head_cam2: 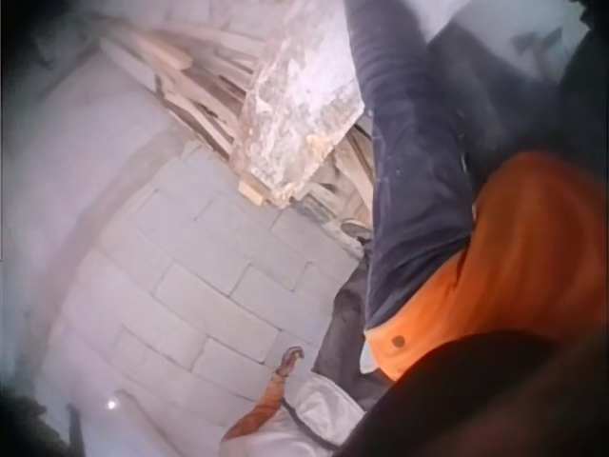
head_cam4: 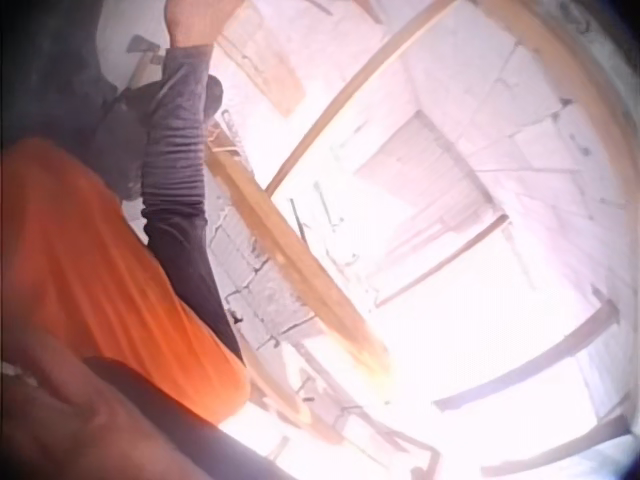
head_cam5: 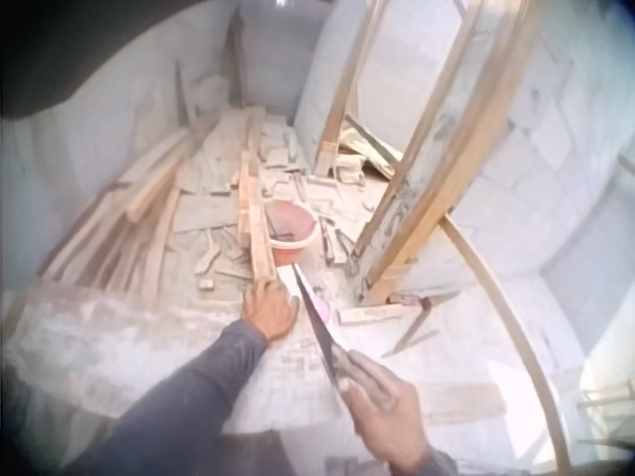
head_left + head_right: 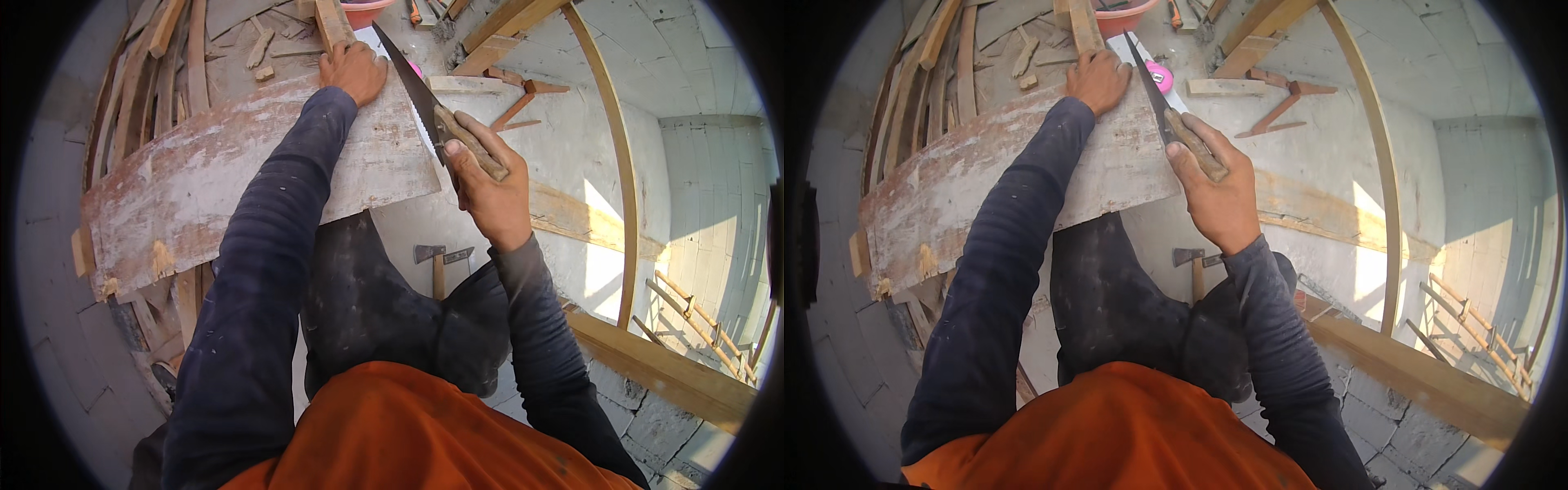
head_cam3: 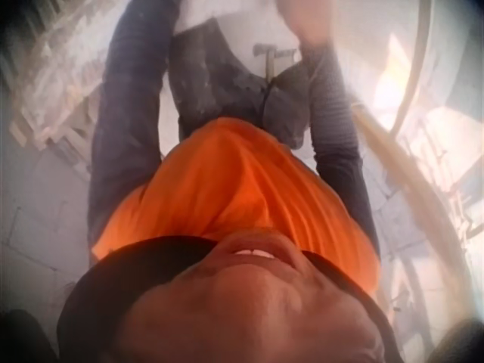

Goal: The person saws a piece of wood by hand, then uses a tape measure and a green pen to mark a measurement on the wood, and then uses a square tool to draw a straight line before continuing to saw the wood.

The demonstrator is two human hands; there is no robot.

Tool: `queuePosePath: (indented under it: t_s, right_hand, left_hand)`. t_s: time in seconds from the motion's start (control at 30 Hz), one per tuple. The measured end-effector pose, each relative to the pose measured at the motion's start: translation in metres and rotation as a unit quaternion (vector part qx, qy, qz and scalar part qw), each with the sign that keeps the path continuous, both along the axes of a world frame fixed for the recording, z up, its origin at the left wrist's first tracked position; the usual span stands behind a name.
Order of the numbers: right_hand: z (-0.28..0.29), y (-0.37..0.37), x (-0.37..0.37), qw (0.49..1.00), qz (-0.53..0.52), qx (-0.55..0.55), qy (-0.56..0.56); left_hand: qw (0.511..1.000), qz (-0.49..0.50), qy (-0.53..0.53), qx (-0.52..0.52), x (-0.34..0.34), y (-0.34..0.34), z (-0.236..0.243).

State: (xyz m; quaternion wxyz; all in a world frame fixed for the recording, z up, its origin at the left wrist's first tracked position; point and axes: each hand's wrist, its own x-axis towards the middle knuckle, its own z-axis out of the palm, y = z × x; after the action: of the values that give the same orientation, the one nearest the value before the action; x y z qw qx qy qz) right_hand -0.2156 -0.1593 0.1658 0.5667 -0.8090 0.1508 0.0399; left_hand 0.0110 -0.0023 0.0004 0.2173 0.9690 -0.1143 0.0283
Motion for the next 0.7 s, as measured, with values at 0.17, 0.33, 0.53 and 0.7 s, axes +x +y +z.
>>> queuePosePath:
  t_s: [0.17, 0.33, 0.53, 0.7]
  right_hand:
    - [0.004, 0.006, -0.036, 0.998, -0.011, -0.004, -0.06]
    - [-0.008, 0.002, -0.018, 0.998, -0.008, 0.0, -0.061]
    - [-0.019, -0.001, -0.01, 0.998, -0.01, 0.007, -0.065]
    - [-0.01, 0.002, -0.049, 0.996, -0.038, 0.033, -0.077]
  left_hand:
    - [1.0, 0.01, -0.006, 0.018, -0.001, 0.007, 0.0]
    - [1.0, 0.008, -0.004, 0.007, 0.003, 0.005, 0.001]
    - [1.0, -0.003, 0.018, -0.001, -0.002, 0.007, 0.001]
    - [1.0, -0.003, 0.005, 0.019, 0.002, 0.011, -0.001]
